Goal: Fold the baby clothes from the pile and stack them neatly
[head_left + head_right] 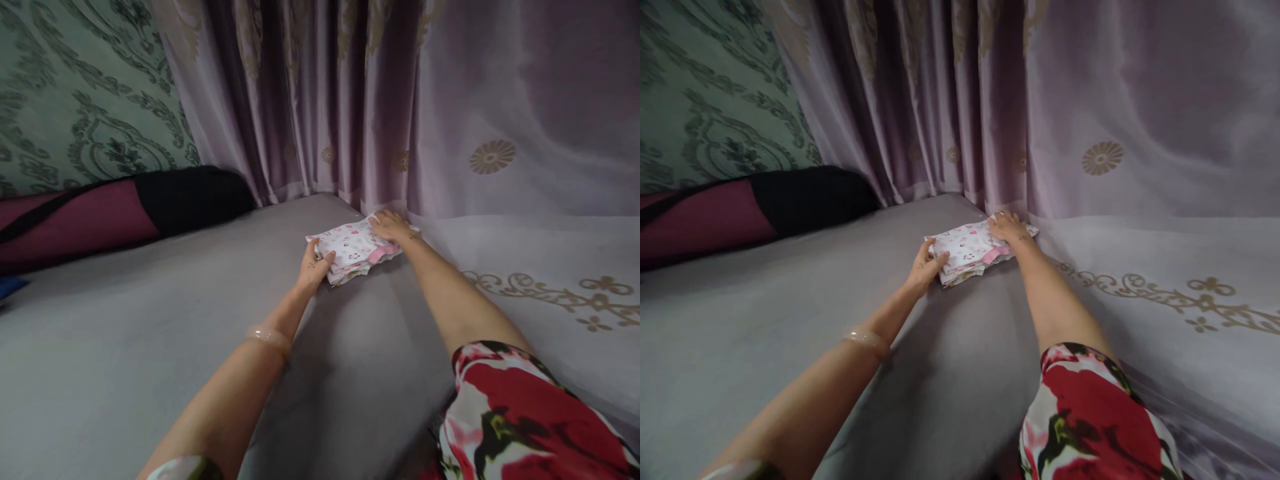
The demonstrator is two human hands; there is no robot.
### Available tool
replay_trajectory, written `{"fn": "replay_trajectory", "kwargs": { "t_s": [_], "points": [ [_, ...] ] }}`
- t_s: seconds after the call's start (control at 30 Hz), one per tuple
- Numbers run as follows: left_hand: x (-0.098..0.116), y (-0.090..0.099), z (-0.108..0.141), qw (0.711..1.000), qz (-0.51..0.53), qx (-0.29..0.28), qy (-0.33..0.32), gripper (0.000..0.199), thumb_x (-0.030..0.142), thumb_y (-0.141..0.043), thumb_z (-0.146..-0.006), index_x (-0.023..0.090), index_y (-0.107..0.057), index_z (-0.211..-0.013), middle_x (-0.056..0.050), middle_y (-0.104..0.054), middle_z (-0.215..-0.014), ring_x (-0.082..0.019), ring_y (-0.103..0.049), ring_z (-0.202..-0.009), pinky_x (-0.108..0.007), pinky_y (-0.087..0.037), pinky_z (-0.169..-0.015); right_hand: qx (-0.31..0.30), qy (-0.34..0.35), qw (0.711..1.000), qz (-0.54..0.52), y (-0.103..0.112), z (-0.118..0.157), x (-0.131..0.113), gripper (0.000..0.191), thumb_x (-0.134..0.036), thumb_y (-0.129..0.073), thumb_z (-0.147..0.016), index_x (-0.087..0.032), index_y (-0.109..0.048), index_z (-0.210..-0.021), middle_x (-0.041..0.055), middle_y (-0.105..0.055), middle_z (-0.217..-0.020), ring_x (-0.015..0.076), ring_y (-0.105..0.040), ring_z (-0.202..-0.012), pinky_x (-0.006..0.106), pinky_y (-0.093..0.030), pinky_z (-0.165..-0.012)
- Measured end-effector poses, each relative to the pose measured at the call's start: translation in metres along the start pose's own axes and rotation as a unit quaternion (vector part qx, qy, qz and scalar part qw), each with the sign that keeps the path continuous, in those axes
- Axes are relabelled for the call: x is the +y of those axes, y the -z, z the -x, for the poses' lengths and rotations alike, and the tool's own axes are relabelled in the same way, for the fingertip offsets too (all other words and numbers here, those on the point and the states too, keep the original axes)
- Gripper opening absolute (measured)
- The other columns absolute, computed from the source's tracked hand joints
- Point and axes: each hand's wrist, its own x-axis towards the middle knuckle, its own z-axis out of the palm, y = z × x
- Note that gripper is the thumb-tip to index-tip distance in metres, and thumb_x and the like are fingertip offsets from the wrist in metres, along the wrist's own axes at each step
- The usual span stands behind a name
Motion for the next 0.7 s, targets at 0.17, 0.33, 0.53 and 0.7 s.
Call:
{"fn": "replay_trajectory", "kwargs": {
  "t_s": [0.17,0.33,0.53,0.7],
  "points": [
    [-0.002,0.002,0.006,0.995,-0.099,-0.026,-0.012,0.084,0.039,-0.080,-0.066,0.020,-0.040,-0.138,-0.014,-0.049,-0.131,-0.029,-0.053,-0.116,-0.042,-0.040,-0.103,-0.037,-0.051,0.998,-0.025,-0.022,0.005,-0.004,0.071,-0.064,-0.009,-0.093,-0.027,-0.027,-0.151,0.0091,-0.013,-0.161,0.0403,-0.012,-0.145,0.065,-0.012,-0.111],
    [-0.001,-0.001,0.015,0.982,-0.186,-0.032,-0.028,0.085,0.042,-0.073,-0.072,0.015,-0.034,-0.143,-0.018,-0.040,-0.135,-0.031,-0.046,-0.126,-0.039,-0.031,-0.111,-0.012,-0.048,0.999,-0.012,-0.032,0.004,0.000,0.071,-0.063,-0.008,-0.093,-0.028,-0.032,-0.150,0.0083,-0.021,-0.159,0.0383,-0.023,-0.142,0.065,-0.015,-0.111],
    [0.002,0.006,0.025,0.971,-0.226,-0.068,-0.041,0.072,0.047,-0.063,-0.080,0.015,-0.039,-0.139,-0.016,-0.040,-0.131,-0.029,-0.045,-0.126,-0.036,-0.031,-0.111,-0.011,-0.036,0.999,-0.027,-0.031,-0.006,0.008,0.076,-0.065,-0.011,-0.092,-0.022,-0.032,-0.151,0.0113,-0.020,-0.160,0.0380,-0.023,-0.143,0.062,-0.015,-0.112],
    [-0.008,0.026,0.022,0.973,-0.214,-0.079,-0.026,0.061,0.043,-0.063,-0.081,0.017,-0.046,-0.134,-0.017,-0.049,-0.126,-0.026,-0.046,-0.124,-0.035,-0.040,-0.105,0.073,0.043,0.996,-0.012,-0.043,-0.026,0.003,0.074,-0.058,-0.029,-0.089,-0.013,-0.044,-0.145,0.0194,-0.030,-0.154,0.0363,-0.030,-0.140,0.055,-0.032,-0.101]
  ]
}}
